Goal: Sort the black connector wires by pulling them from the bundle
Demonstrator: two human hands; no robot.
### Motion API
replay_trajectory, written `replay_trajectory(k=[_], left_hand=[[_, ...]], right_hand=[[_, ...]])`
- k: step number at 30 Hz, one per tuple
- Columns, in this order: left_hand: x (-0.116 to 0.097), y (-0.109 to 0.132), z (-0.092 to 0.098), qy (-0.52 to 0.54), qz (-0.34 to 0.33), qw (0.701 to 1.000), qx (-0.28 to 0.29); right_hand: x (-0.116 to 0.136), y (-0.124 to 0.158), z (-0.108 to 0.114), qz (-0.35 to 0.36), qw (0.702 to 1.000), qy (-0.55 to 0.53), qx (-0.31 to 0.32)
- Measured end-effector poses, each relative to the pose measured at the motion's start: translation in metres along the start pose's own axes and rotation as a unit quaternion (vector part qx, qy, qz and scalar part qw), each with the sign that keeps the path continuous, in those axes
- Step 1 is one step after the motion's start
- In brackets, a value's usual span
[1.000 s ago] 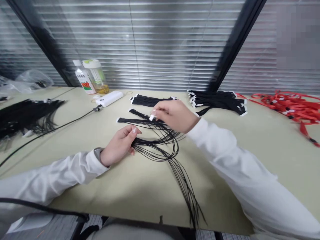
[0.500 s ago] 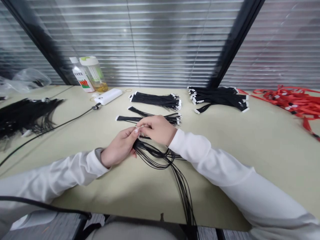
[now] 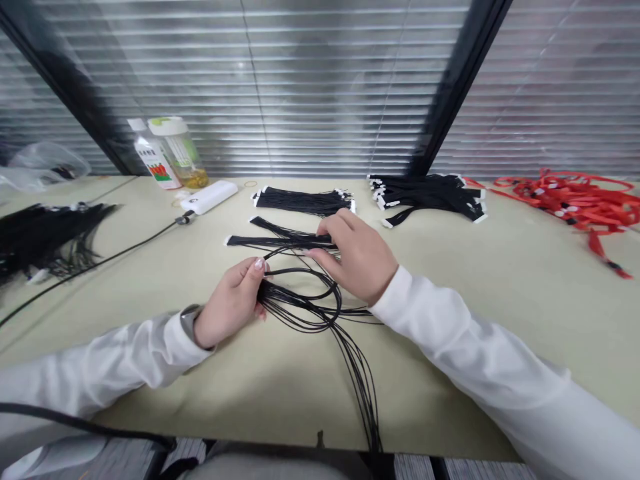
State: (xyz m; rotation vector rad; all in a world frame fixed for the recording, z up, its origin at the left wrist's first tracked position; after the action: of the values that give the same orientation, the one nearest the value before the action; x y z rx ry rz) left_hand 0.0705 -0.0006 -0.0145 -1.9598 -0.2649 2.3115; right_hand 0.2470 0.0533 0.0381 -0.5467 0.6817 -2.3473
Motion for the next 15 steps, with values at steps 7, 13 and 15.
replay_trajectory(k=[7, 13, 15], left_hand=[[-0.003, 0.006, 0.0, -0.027, -0.071, 0.997, 0.006], [-0.008, 0.013, -0.004, 0.01, -0.077, 0.997, 0.002], [-0.008, 0.014, -0.005, 0.024, -0.085, 0.996, 0.0]], right_hand=[[0.033, 0.022, 0.009, -0.015, 0.984, -0.039, 0.17], [0.029, 0.032, 0.008, -0.059, 0.95, -0.16, 0.262], [0.029, 0.034, 0.007, -0.013, 0.962, -0.104, 0.253]])
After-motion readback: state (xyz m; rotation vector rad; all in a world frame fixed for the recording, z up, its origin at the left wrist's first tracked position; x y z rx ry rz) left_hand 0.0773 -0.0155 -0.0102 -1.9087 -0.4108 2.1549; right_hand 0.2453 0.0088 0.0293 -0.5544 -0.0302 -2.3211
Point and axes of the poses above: each hand's wrist, its own y-axis away from the middle knuckle, its own z-axis out of the back of the hand, x = y × z, the point moved 3 cm from there along -y, towards the middle knuckle, and after that the axes turned 9 degrees about -z, right-handed, at the moved point
